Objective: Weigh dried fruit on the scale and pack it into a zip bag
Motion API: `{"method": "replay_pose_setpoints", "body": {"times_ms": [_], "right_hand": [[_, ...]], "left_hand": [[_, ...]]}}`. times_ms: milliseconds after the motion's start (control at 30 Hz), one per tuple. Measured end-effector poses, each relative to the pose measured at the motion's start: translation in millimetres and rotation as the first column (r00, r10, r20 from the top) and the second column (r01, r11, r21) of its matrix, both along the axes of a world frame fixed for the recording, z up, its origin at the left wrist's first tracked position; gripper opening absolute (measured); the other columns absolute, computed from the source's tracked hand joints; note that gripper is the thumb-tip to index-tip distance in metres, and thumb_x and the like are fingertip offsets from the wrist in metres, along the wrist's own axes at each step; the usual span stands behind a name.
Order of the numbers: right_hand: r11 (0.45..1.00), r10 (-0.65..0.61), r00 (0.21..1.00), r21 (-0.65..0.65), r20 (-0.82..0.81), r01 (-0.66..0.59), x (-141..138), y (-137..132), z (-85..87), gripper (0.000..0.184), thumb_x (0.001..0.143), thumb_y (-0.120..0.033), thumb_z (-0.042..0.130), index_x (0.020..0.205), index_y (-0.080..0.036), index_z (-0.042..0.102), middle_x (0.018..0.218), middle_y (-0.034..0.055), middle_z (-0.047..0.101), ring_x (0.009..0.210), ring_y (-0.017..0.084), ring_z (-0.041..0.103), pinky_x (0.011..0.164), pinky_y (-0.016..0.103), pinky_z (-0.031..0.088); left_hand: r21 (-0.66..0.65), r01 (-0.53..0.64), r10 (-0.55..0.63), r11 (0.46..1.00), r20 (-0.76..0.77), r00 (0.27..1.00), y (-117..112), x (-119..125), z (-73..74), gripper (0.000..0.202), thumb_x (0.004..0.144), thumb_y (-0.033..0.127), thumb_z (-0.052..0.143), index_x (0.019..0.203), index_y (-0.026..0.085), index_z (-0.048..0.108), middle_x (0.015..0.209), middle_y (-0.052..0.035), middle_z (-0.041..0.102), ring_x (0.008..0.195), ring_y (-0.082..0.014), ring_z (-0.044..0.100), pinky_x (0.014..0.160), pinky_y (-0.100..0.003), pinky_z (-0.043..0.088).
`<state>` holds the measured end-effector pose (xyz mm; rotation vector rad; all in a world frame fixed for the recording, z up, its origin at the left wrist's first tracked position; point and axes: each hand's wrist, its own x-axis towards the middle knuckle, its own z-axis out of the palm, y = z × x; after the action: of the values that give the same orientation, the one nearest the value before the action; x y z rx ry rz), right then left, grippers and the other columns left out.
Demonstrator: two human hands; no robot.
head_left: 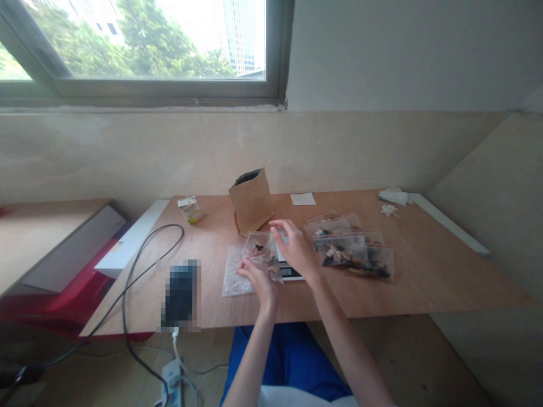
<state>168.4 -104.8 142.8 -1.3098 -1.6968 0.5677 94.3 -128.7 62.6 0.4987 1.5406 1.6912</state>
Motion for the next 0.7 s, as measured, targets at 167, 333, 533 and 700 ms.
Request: {"method": "replay_pose_setpoints", "body": {"times_ms": [167, 333, 533, 700], "right_hand": [[0.969, 0.174, 0.982, -0.167, -0.071, -0.183, -1, -23, -30.3, 0.058, 0.080, -0.046, 0.057, 0.129, -0.020, 0.039, 0.130, 0.0132, 0.050, 0.119, 0.021, 0.049, 0.096, 0.037, 0.042], [0.972, 0.187, 0.965, -0.106, -0.186, -0.209, 0, -28, -32.0, 0.033, 0.092, -0.038, 0.041, 0.115, -0.021, 0.056, 0.117, 0.0075, 0.062, 0.109, 0.016, 0.057, 0.095, 0.032, 0.043], [0.971, 0.176, 0.963, -0.124, -0.204, -0.204, 34, -21, -23.3, 0.036, 0.091, -0.041, 0.041, 0.103, -0.018, 0.066, 0.104, 0.0072, 0.069, 0.099, 0.019, 0.062, 0.091, 0.032, 0.045], [0.983, 0.092, 0.979, -0.142, -0.181, -0.118, 54, -18, -30.7, 0.041, 0.091, -0.044, 0.041, 0.114, -0.018, 0.062, 0.110, 0.0083, 0.067, 0.103, 0.021, 0.061, 0.091, 0.034, 0.045]], "left_hand": [[0.059, 0.030, -0.036, 0.998, 0.098, 0.995, -5, 4, 5.2, 0.048, 0.087, 0.060, 0.020, 0.117, 0.024, 0.031, 0.122, -0.0132, 0.048, 0.109, -0.0189, 0.056, 0.084, -0.033, 0.049], [0.248, 0.221, -0.209, 0.943, -0.074, 0.975, -17, 3, 14.5, 0.050, 0.090, 0.054, 0.020, 0.115, 0.021, 0.047, 0.137, -0.0122, 0.042, 0.130, -0.0207, 0.036, 0.105, -0.038, 0.031], [0.246, 0.203, -0.175, 0.948, -0.129, 0.976, 6, -29, 13.0, 0.043, 0.080, 0.045, 0.054, 0.113, 0.018, 0.049, 0.123, -0.0106, 0.053, 0.119, -0.0201, 0.048, 0.101, -0.034, 0.034], [0.300, 0.392, -0.418, 0.870, 0.027, 0.908, 19, -44, 5.1, 0.031, 0.074, 0.044, 0.061, 0.084, 0.015, 0.059, 0.077, -0.0016, 0.062, 0.073, -0.0126, 0.060, 0.069, -0.023, 0.046]]}}
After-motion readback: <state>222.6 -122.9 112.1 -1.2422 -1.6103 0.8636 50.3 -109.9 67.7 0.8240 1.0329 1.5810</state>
